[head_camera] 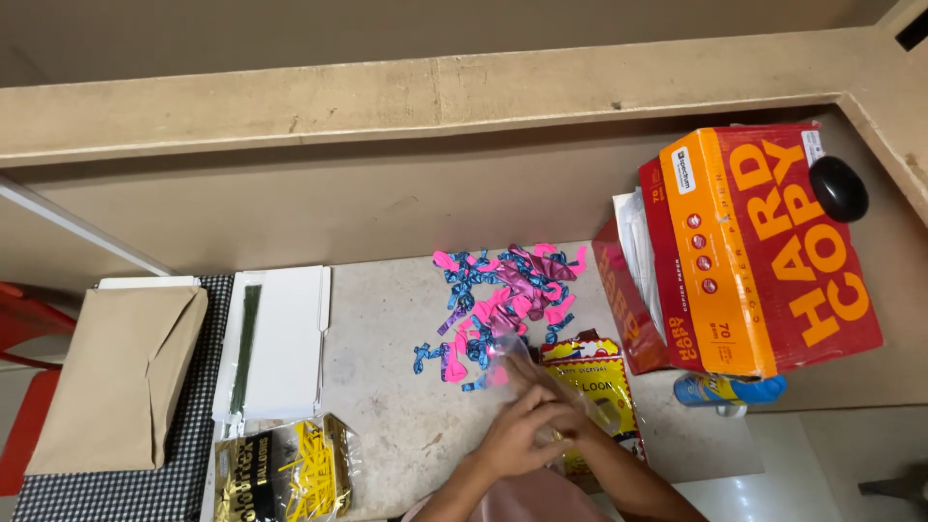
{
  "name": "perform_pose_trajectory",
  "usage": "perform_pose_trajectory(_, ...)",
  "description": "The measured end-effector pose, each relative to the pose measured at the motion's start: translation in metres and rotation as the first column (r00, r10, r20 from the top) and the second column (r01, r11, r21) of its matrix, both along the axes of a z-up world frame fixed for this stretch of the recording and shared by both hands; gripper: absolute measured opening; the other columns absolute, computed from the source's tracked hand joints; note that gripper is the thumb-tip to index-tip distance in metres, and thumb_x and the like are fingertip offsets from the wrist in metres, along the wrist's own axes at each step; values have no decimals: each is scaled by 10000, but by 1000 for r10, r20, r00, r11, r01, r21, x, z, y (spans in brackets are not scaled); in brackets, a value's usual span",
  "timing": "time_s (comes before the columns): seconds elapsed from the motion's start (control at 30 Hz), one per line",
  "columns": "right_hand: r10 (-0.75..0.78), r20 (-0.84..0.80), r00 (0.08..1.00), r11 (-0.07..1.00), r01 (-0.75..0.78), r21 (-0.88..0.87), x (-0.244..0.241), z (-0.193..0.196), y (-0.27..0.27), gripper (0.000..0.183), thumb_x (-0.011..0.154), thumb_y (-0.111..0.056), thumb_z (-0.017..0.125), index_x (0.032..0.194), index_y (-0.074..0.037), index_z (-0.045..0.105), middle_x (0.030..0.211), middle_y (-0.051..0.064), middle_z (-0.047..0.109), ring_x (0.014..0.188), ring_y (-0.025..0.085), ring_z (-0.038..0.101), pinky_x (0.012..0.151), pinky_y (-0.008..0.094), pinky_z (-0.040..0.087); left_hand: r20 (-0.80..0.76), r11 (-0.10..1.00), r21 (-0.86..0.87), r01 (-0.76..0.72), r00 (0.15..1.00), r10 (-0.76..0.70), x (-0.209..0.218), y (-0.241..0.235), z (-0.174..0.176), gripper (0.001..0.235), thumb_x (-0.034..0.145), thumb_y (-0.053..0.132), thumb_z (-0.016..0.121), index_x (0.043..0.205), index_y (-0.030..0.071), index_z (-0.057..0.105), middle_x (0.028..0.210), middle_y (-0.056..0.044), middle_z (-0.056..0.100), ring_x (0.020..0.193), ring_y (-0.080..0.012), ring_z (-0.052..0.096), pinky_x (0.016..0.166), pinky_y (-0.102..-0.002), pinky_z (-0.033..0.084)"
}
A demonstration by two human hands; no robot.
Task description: The person sorts a pile of colorful uninflated balloons on a table, separating them by color. They place the sorted balloons into clear plastic bags and arrange the packages on the table.
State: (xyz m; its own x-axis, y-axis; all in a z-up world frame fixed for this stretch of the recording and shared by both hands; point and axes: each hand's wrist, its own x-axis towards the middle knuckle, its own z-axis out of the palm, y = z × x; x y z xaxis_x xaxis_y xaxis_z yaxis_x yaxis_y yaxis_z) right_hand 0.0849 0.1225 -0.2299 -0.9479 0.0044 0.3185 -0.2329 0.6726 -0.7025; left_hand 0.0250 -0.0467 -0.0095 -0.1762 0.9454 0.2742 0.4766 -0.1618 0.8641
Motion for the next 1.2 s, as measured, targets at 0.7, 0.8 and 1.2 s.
perform_pose_trajectory(0.7, 535, 654, 535, 837, -440, -324, 27, 90, -36, 518, 1058, -524, 507, 1304, -94, 658, 1364, 97, 629, 1328, 279, 574, 1171, 434, 433, 476, 607, -681, -410, 382, 792, -79, -48, -247, 307, 933, 287, 714, 1086, 30, 781, 851, -73, 686, 605, -114, 505, 530, -302, 411)
perform_pose_trajectory(0.8, 248, 475, 845, 946, -317, 69, 29, 178, -49, 407, 966, -398, 674, 1265, -122, 691, 1388, 127, 584, 1360, 341, 437, 1088, 517, 326, 620, 666, -680, -308, 245, 746, -74, -61, -253, 279, 954, 234, 670, 1129, 38, 766, 894, 4, 727, 660, -64, 602, 583, -251, 506)
perform_pose_trajectory(1.2, -122, 81, 989, 954, 94, 284, -26, 276, -55, 722, 495, -423, 968, 1070, -113, 661, 1337, 202, 464, 1334, 435, 356, 1038, 588, 346, 550, 772, -565, -291, 565, 615, -62, -56, -270, 598, 798, 58, 510, 1385, 57, 625, 1131, -146, 747, 840, -194, 644, 669, -299, 524)
